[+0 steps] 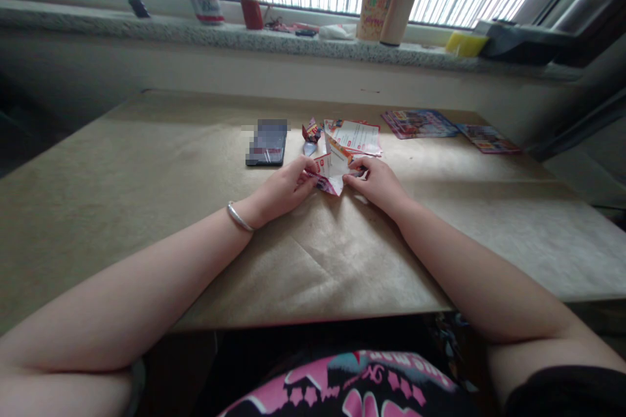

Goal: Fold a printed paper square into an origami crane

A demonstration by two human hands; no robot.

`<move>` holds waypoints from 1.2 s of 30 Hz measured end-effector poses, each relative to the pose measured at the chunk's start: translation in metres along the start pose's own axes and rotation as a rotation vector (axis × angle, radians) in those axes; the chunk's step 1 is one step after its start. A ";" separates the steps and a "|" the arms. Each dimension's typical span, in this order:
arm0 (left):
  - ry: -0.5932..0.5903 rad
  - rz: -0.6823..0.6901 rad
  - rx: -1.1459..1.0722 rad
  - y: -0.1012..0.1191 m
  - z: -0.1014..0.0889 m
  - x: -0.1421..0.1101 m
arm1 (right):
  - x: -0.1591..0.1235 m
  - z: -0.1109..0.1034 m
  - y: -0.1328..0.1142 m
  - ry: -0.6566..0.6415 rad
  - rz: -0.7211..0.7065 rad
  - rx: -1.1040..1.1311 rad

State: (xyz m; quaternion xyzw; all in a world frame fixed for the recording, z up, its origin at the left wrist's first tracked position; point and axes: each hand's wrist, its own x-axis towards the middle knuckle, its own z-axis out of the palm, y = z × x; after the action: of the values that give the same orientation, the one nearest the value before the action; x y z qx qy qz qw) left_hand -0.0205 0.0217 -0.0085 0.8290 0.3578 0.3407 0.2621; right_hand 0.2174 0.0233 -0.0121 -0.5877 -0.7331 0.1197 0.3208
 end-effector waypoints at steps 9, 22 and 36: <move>0.070 -0.037 0.226 0.005 0.000 -0.001 | -0.006 0.000 -0.008 0.075 0.098 0.230; 0.101 -0.089 0.215 0.008 0.003 -0.001 | -0.008 0.009 -0.016 -0.123 0.010 0.437; 0.182 -0.184 -0.209 -0.006 0.006 0.002 | -0.008 0.006 -0.019 -0.176 0.031 0.140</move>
State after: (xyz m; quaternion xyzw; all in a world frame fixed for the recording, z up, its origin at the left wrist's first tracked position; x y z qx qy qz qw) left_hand -0.0175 0.0259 -0.0150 0.7267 0.4172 0.4239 0.3436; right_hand 0.1991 0.0116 -0.0088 -0.5624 -0.7390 0.2266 0.2936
